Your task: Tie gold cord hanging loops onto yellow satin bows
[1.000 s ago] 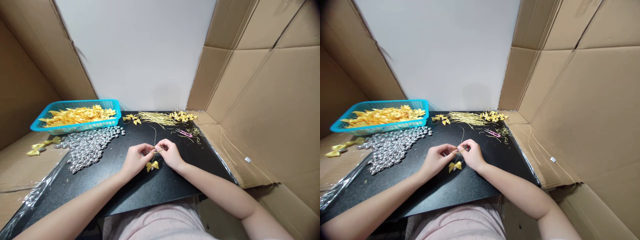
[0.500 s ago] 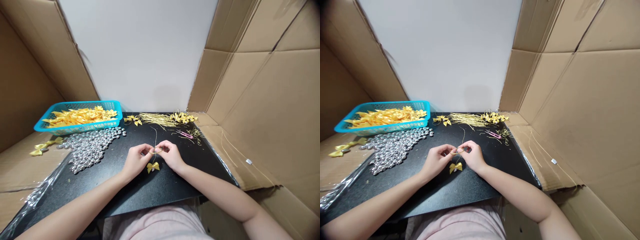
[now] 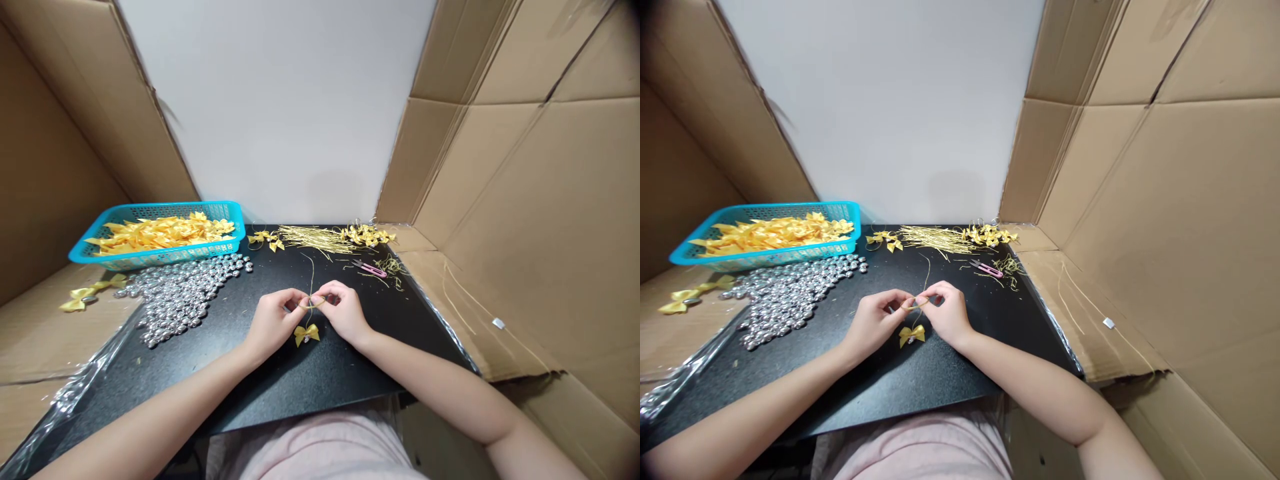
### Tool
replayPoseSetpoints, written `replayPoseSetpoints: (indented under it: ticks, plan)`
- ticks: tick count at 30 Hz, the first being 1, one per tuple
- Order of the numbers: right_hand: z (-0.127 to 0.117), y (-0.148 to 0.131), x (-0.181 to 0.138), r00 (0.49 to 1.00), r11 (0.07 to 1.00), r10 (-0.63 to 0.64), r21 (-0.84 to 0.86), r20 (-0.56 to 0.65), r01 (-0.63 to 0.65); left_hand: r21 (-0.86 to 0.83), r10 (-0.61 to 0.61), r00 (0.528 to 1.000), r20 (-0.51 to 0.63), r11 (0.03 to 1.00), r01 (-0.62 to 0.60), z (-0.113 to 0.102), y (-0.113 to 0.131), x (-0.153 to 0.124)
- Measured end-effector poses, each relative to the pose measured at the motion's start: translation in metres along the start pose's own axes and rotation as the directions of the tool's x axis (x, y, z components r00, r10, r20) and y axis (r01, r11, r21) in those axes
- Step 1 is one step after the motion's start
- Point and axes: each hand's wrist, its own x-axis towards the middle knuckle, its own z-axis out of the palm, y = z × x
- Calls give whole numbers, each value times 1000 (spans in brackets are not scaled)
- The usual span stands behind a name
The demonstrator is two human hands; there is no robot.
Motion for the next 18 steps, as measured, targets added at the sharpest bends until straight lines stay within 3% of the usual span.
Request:
replayPoseSetpoints:
  ticks: [18]
  plan:
    - [1, 3, 0, 999, 1000, 14, 5, 34, -14, 8, 29, 1000, -8, 1000, -29, 1, 0, -1]
